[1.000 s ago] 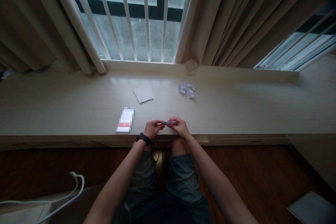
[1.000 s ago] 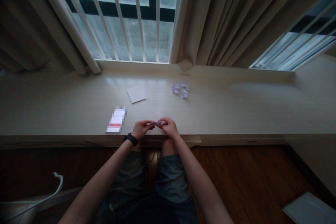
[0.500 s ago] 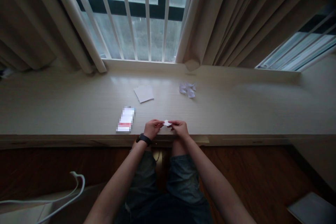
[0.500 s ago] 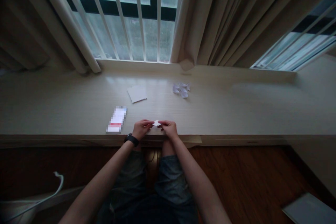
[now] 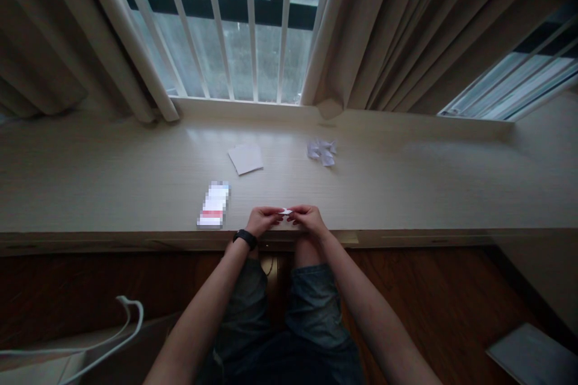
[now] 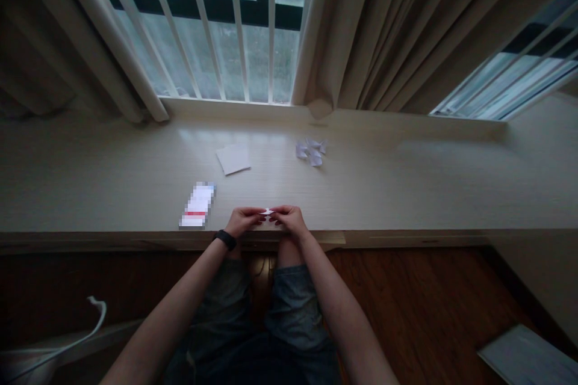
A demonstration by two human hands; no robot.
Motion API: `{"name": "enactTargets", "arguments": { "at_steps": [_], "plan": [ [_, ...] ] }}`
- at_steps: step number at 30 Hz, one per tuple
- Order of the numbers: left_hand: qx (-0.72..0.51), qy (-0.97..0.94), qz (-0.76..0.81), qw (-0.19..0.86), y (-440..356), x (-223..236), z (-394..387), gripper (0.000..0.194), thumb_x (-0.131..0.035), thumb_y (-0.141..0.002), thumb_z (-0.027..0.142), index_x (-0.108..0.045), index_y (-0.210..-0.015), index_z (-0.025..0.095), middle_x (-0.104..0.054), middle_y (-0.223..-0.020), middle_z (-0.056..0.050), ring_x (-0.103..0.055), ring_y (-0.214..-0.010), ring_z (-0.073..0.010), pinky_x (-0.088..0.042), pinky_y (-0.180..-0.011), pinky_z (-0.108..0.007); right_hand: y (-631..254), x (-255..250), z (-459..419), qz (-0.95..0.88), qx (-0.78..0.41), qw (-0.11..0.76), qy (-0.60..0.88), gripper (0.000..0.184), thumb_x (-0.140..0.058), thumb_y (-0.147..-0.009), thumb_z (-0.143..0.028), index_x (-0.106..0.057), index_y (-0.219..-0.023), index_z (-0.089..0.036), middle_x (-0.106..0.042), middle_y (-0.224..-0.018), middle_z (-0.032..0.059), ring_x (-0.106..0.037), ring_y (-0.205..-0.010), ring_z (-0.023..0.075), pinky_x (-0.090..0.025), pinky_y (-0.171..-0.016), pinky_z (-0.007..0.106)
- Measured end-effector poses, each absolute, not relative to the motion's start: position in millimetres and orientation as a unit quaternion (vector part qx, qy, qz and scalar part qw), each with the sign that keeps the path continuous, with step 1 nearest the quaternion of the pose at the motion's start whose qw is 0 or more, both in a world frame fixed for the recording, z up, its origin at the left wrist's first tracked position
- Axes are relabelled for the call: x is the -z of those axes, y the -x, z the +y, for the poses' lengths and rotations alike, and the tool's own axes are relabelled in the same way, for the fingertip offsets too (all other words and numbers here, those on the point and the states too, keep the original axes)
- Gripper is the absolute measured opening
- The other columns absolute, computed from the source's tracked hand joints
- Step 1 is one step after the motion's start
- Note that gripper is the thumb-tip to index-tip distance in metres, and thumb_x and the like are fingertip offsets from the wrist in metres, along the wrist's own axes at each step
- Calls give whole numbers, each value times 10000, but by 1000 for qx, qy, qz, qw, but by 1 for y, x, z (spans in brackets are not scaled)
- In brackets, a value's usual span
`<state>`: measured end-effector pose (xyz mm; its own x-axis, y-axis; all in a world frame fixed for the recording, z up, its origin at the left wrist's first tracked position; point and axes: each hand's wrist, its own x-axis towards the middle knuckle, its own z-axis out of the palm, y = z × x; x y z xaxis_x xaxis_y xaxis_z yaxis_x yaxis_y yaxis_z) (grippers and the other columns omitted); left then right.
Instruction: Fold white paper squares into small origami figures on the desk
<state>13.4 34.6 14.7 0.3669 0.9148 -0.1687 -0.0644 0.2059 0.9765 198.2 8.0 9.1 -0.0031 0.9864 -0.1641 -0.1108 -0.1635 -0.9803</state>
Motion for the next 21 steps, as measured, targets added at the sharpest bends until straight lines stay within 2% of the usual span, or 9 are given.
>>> {"name": "enactTargets", "arguments": {
  "at_steps": [8, 11, 15, 21],
  "plan": [
    [-344, -561, 425, 622, -8, -13, 37, 322, -783, -626, 338, -748, -875, 137, -730, -748, -66, -646, -656, -160, -509, -620, -262, -200, -15, 6, -462, -588, 455, 483, 401, -790, -574, -388, -747, -914, -180, -718, -697, 35, -618, -568, 132, -502, -570, 254],
    [-344, -551, 433, 625, -8, -13, 38, 318, -791, -623, 350, -744, -851, 134, -724, -727, -64, -640, -636, -154, -502, -600, -253, -200, -17, 6, -474, -585, 444, 485, 360, -769, -611, -409, -753, -883, -174, -723, -720, 46, -626, -590, 134, -504, -579, 250],
    [-353, -510, 445, 646, -9, -14, 38, 348, -807, -604, 391, -731, -806, 118, -720, -725, -80, -654, -644, -166, -520, -619, -271, -200, -15, 8, -462, -582, 445, 499, 411, -756, -630, -472, -746, -891, -153, -731, -780, 75, -652, -636, 156, -515, -573, 252],
    [-355, -498, 447, 653, -11, -16, 37, 405, -796, -608, 453, -728, -796, 101, -719, -725, -91, -677, -674, -194, -543, -658, -302, -198, -12, 9, -403, -582, 475, 523, 415, -766, -605, -510, -737, -783, -137, -725, -734, 84, -667, -628, 172, -514, -544, 248]
  ]
}}
